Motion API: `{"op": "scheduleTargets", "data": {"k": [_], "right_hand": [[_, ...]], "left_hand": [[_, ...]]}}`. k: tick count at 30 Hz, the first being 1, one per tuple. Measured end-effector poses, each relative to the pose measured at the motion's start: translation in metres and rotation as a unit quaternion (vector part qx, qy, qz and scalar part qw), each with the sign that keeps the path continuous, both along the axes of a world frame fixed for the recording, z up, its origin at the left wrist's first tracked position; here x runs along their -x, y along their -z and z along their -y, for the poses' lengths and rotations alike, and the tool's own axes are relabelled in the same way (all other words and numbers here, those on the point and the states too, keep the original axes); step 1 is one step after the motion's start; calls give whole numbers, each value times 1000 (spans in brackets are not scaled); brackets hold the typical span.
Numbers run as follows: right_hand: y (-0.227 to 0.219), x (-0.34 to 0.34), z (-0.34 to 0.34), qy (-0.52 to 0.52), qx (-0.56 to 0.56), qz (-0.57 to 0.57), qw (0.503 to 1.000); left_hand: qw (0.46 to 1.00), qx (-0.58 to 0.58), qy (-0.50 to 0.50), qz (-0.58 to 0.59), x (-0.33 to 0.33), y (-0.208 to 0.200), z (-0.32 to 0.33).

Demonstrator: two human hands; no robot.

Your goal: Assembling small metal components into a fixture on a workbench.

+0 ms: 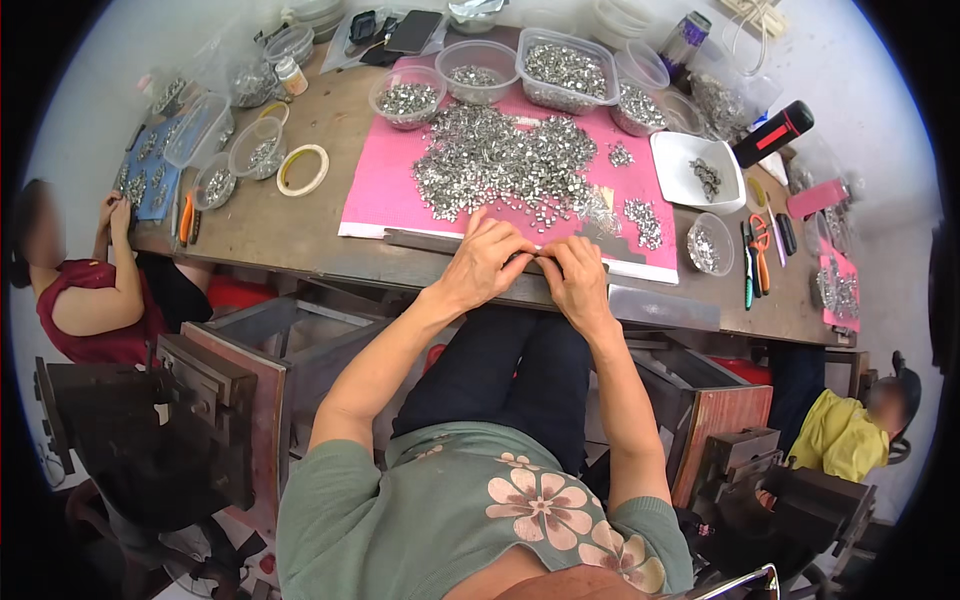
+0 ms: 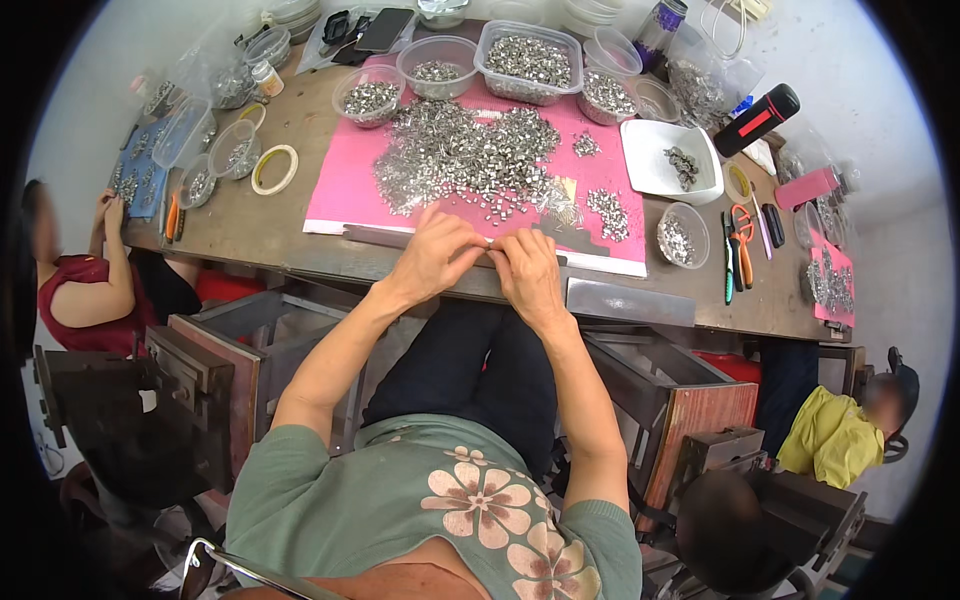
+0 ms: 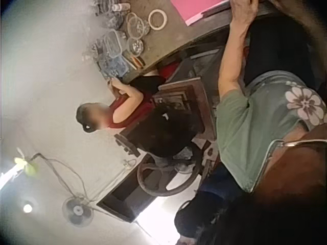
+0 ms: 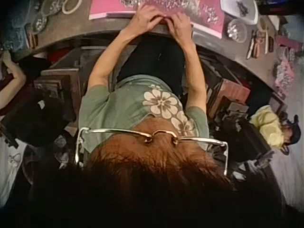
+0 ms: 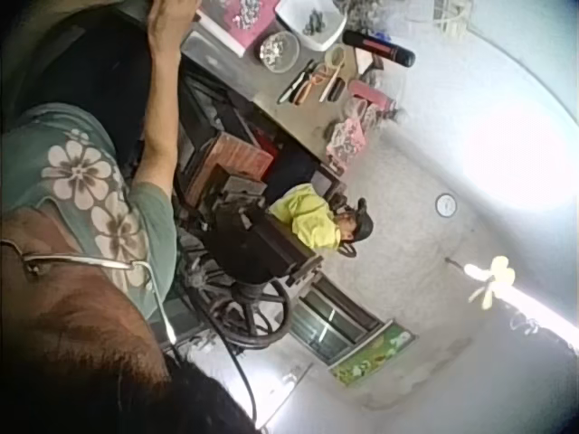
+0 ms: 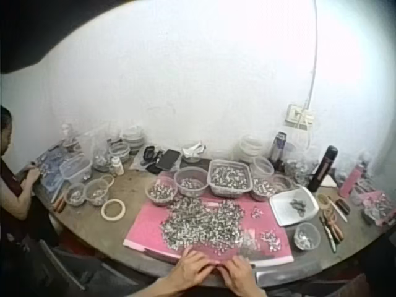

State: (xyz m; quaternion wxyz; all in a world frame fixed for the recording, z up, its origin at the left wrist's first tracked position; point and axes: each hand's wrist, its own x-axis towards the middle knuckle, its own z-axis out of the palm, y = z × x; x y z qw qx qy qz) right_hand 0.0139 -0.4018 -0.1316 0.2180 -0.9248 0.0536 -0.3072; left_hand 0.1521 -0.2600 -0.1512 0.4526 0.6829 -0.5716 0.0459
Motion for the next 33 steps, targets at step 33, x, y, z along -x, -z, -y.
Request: {"op": "scheduleTargets", "data": {"k": [33], "right_hand": [[-2,-31,36,49,-53,-108,992]], "left_hand": [[987,-64,-112,94,-19,-11,21]]}}
